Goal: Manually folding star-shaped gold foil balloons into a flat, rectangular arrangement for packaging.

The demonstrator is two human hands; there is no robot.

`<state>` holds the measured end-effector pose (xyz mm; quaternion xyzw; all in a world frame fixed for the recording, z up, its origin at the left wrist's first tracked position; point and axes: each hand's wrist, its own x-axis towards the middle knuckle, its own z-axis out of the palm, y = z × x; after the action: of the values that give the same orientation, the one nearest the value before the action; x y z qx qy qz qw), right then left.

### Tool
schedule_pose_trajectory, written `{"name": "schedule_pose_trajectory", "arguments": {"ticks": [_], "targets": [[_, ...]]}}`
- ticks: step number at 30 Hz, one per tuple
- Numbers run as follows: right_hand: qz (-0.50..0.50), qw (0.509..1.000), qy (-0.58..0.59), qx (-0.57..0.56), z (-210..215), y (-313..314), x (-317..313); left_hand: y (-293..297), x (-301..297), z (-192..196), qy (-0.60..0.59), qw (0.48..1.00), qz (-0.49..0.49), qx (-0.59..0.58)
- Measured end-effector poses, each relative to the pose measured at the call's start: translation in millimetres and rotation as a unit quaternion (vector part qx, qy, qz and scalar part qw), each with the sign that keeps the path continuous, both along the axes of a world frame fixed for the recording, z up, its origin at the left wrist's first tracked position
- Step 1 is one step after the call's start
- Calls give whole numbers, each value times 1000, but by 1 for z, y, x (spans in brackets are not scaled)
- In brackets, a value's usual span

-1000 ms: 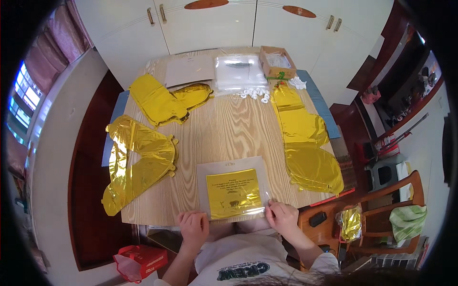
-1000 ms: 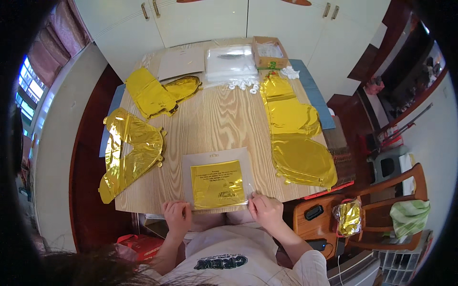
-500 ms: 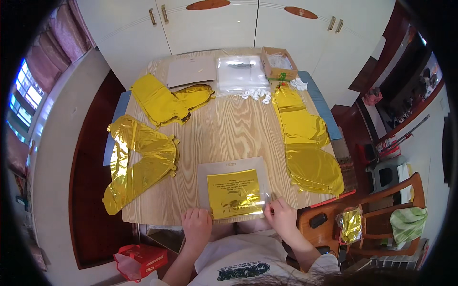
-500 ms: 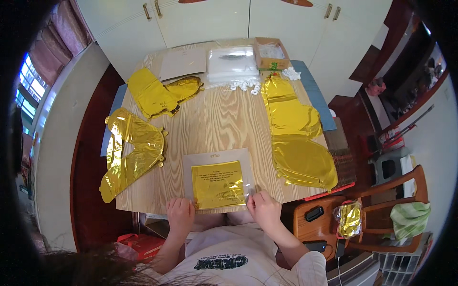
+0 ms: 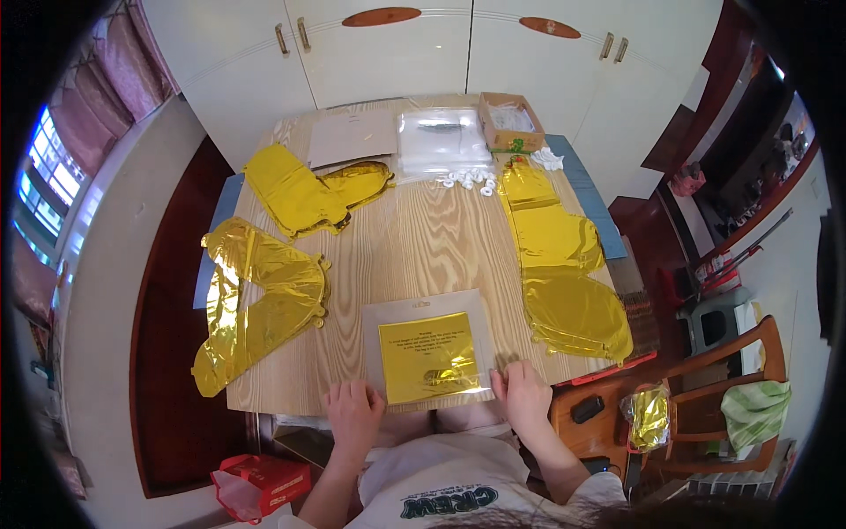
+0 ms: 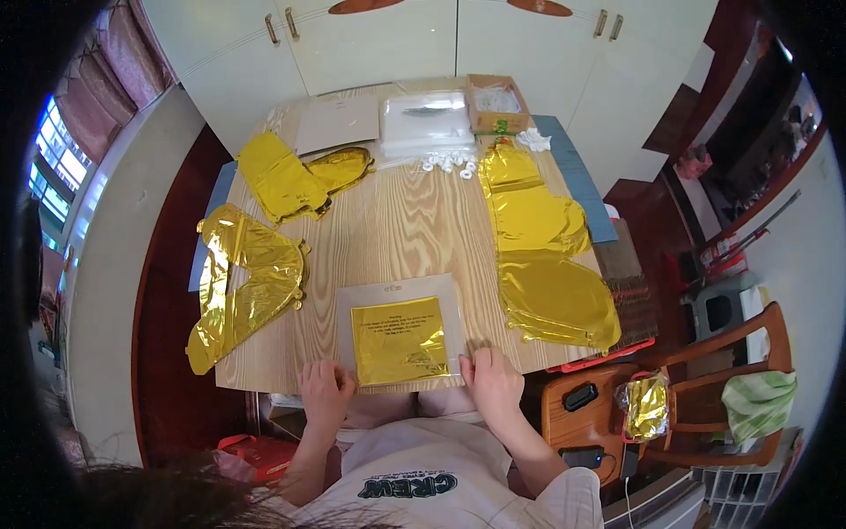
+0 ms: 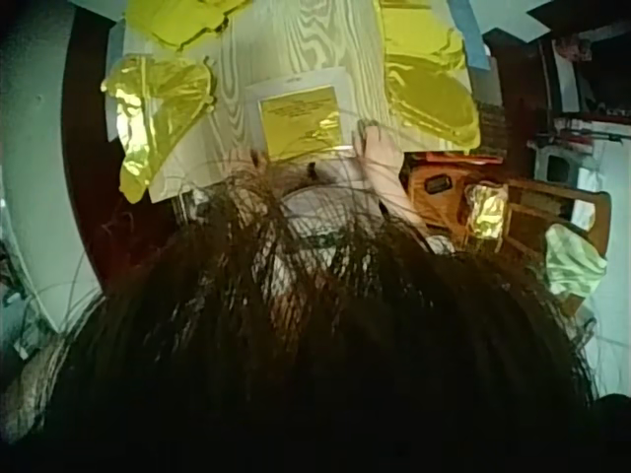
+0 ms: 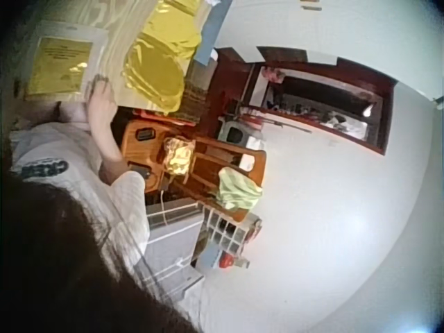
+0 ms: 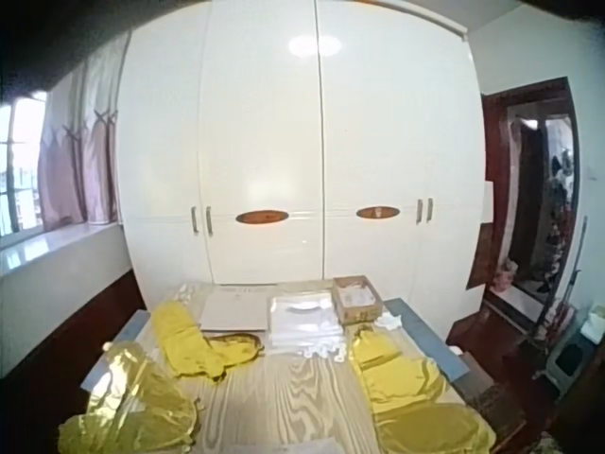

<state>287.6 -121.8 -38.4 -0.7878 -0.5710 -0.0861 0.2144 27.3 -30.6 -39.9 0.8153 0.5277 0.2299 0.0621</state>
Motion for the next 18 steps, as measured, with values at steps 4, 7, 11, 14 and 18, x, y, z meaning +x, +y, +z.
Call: {"name": "schedule_pose_trajectory", "arguments": {"ticks": [4, 7, 11, 14, 18], "targets": [[46, 998, 30, 38, 0, -7, 5, -7, 1, 7, -9, 999, 28, 37], [175, 983, 46, 19, 12, -18, -7, -20, 20, 27, -44, 992, -98, 72], [306, 951, -29, -18, 16, -10, -28, -45, 52, 8, 60, 972, -225, 6], [300, 952, -35, -39, 7, -11, -26, -42, 51, -6, 79, 971, -227, 9], [286, 957, -27, -53, 3, -13, -21, -40, 34, -7, 114, 977, -178, 2]]}}
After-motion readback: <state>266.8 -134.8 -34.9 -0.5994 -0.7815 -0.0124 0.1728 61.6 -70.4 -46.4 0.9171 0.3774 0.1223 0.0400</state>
